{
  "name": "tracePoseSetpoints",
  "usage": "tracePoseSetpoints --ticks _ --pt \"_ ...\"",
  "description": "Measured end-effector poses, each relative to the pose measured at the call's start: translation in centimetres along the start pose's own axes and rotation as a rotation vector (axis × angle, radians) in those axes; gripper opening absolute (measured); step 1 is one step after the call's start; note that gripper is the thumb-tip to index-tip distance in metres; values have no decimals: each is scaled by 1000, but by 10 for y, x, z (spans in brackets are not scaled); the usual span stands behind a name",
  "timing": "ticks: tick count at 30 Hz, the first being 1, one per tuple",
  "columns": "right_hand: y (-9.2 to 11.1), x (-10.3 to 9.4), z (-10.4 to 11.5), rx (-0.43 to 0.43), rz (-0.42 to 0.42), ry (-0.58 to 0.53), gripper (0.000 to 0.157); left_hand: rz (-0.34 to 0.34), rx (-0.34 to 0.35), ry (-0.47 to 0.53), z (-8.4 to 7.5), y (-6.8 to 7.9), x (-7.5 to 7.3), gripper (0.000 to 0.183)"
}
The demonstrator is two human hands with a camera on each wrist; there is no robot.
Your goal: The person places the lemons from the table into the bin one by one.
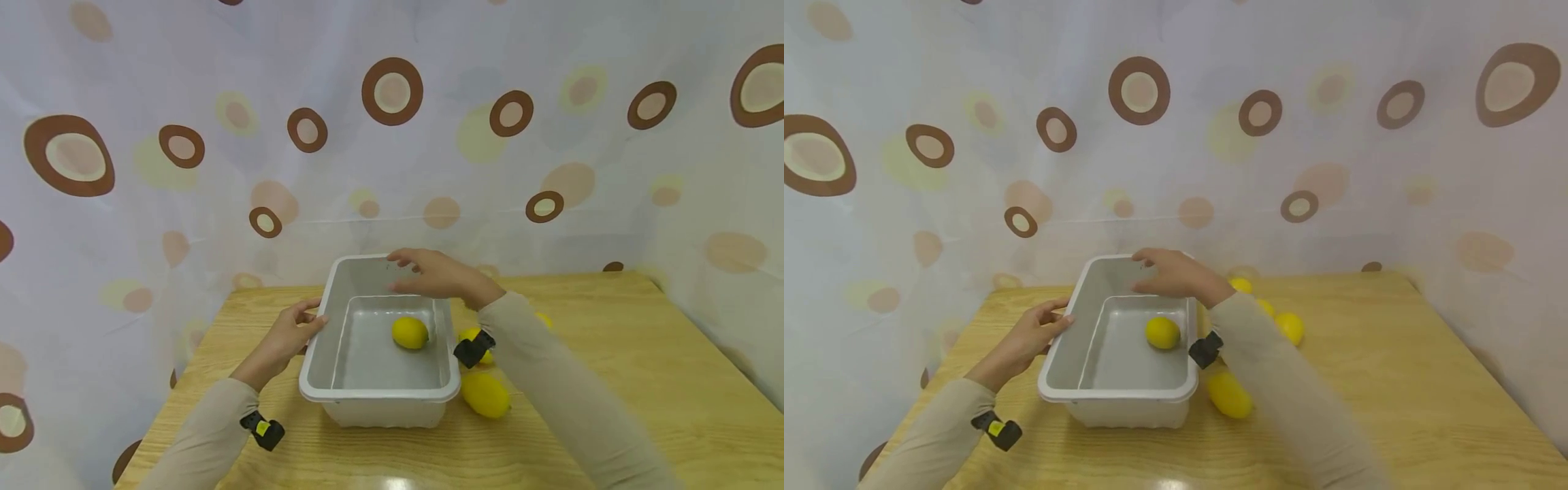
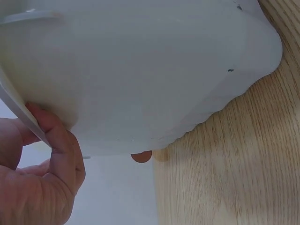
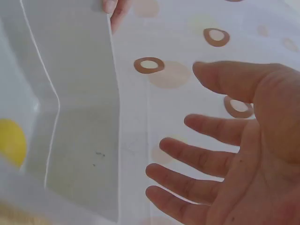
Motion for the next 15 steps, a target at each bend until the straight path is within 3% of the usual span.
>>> tracePoseSetpoints --ticks 8,15 --pt "50 -10 -26 14 -101 -14 57 -2 -11 14 0 0 0 49" --pt "90 6 -59 96 -137 -11 57 3 -23 22 0 0 1 49"
Point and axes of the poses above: each hand's wrist, its own y-axis away from the middle knuckle, its own x-axis out of the palm, z = x × y, the point moved 2 cm from there along -y, towards the middle knuckle, and after that the axes turned 1 degree about -z, right-handed, at the moved point
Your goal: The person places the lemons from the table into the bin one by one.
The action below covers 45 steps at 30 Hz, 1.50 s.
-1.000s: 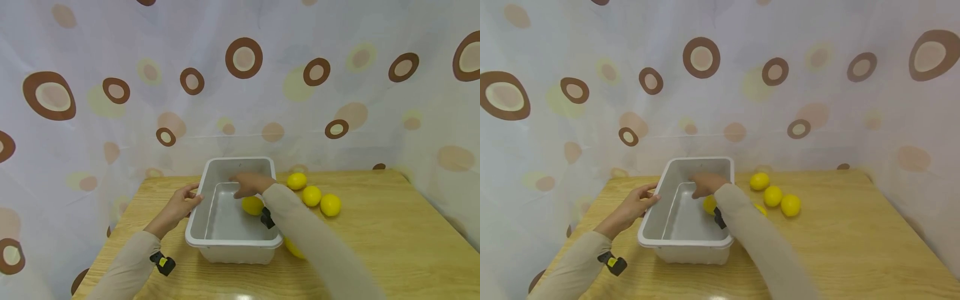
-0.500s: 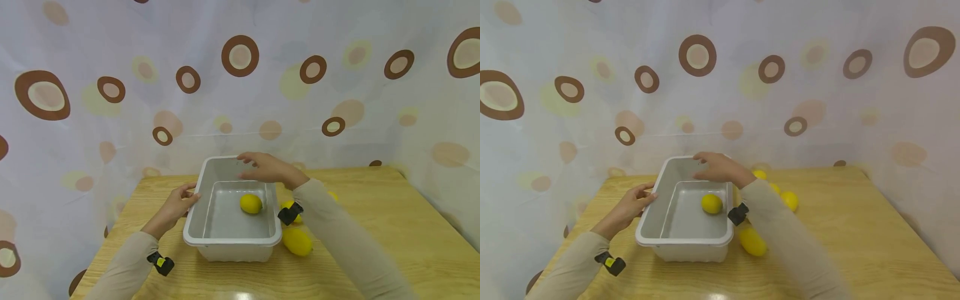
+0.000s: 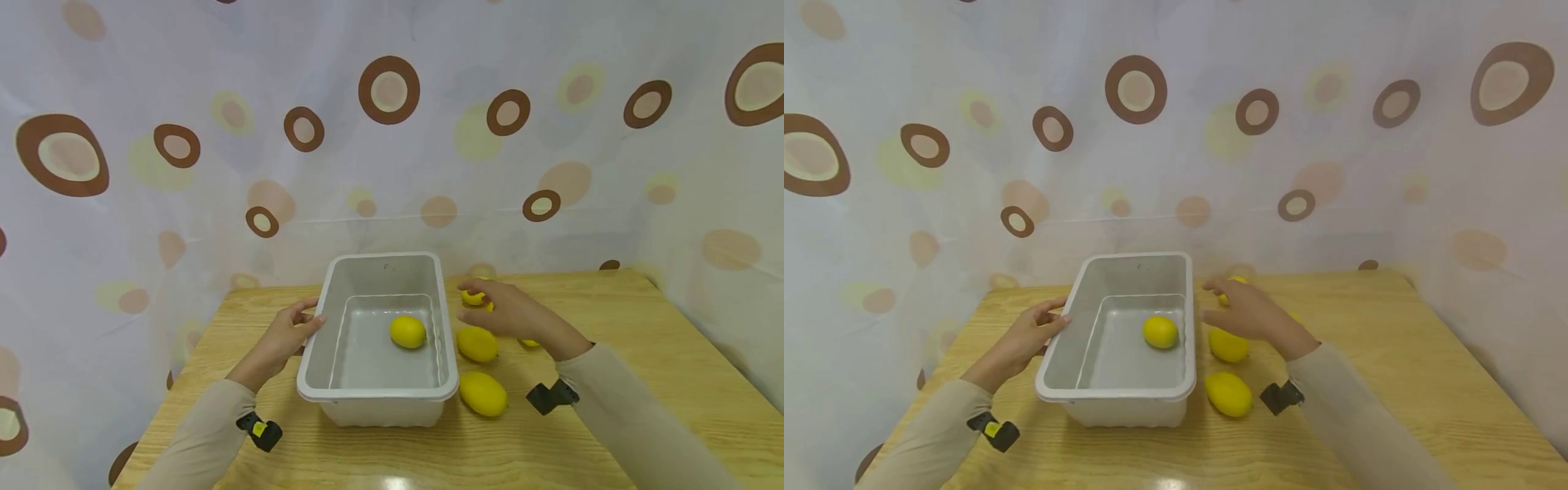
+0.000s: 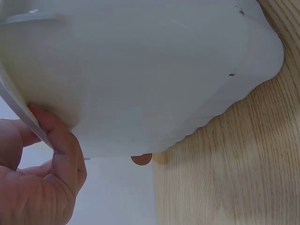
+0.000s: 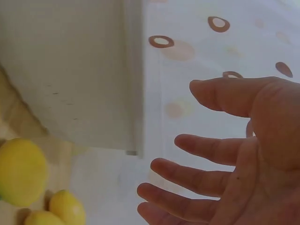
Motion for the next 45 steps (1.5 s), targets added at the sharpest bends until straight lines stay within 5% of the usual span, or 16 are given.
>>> tracePoseSetpoints --ticks 10,19,45 --pt "36 51 -34 33 27 63 58 -1 18 16 -1 1 0 51" --pt "44 92 -50 99 56 72 63 -16 25 8 0 0 0 50" --pt "49 104 -46 64 18 87 60 26 34 34 -1 7 -2 50"
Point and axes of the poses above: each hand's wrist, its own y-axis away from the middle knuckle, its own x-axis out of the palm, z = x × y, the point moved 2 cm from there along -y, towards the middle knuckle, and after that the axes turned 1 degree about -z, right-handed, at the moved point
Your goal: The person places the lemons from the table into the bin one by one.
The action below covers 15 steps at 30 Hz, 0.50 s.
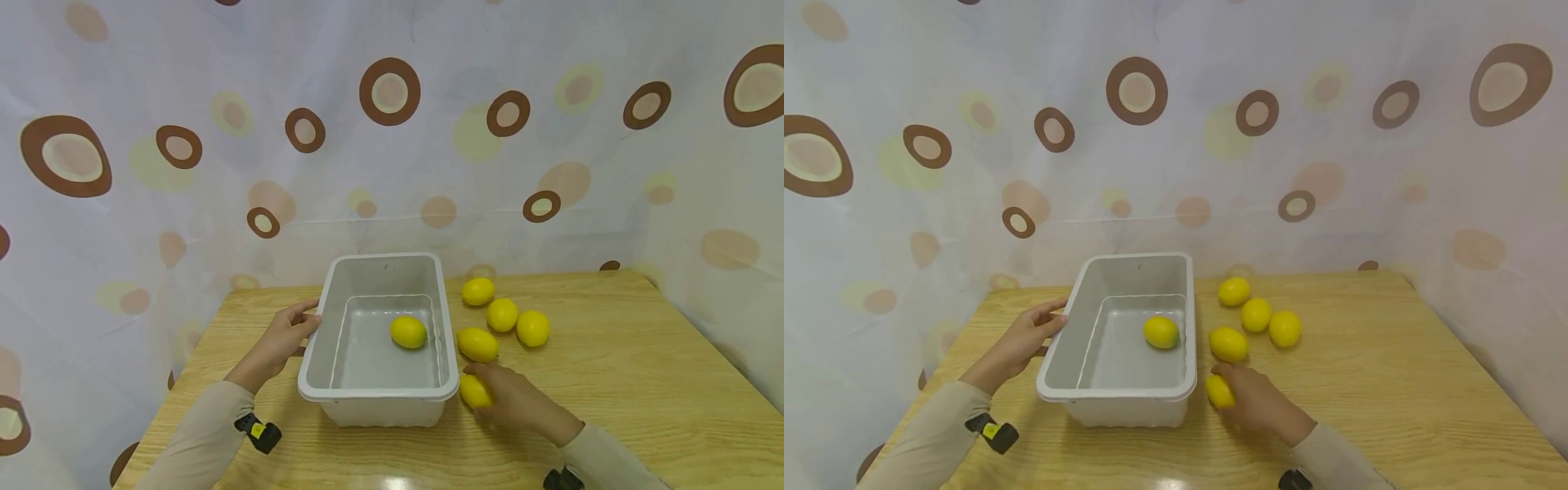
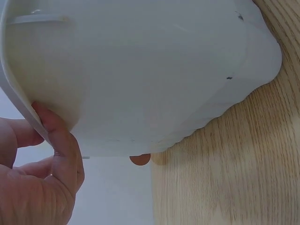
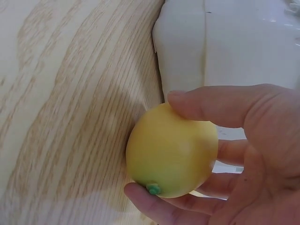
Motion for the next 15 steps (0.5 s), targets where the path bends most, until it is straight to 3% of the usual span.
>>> tracePoseSetpoints --ticks 15 --pt "7 -10 -4 29 -11 -55 62 9 -5 12 -1 1 -1 50"
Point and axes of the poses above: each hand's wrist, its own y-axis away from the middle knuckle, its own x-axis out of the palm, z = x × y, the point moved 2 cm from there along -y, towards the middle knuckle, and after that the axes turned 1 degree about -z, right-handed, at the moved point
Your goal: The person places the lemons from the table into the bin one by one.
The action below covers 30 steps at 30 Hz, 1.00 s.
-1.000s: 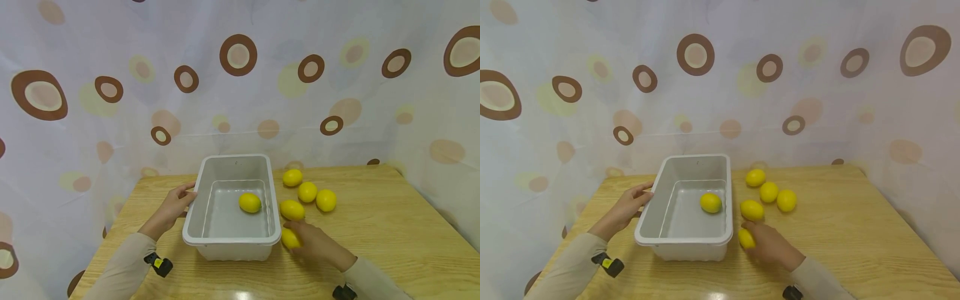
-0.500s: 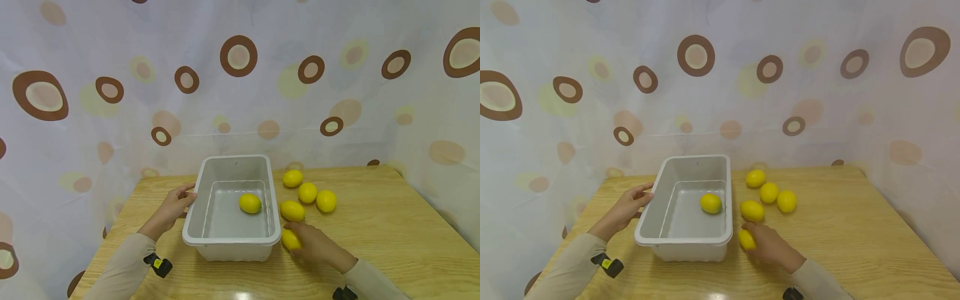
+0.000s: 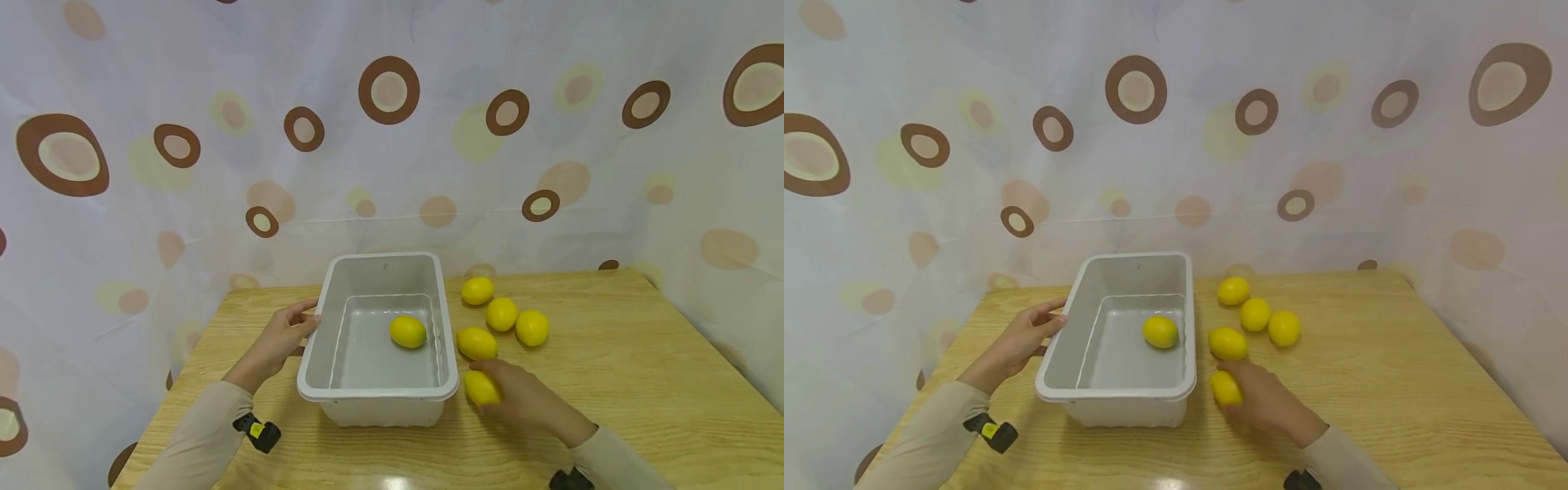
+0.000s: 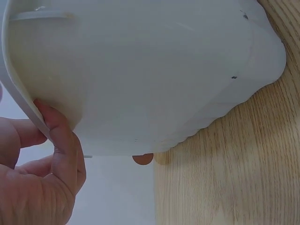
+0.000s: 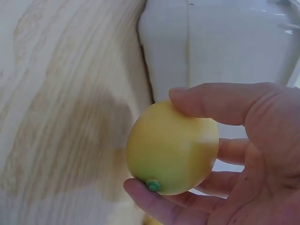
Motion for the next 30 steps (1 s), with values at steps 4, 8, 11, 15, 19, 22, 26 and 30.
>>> tracePoseSetpoints --ticks 4,8,11,15,19,22,26,30 --pt "3 -7 2 -11 -12 2 60 4 3 -2 0 1 0 51" --pt "7 -15 6 -17 -26 7 59 7 7 -1 0 0 -1 51" --pt "9 -22 8 -28 -32 26 60 5 9 -4 0 0 -1 51" --pt "10 -33 10 -56 -69 47 60 4 3 -7 -1 0 -1 51" --pt "11 -46 12 -83 -118 43 61 5 -3 -6 -2 1 0 51" --pt "11 -54 14 -93 -133 36 62 5 -5 -3 -2 1 0 51" --pt "9 -63 16 -87 -152 46 62 7 -4 1 -2 1 -1 51" --pt "6 -73 20 -92 -166 48 62 9 -2 0 0 0 -1 51"
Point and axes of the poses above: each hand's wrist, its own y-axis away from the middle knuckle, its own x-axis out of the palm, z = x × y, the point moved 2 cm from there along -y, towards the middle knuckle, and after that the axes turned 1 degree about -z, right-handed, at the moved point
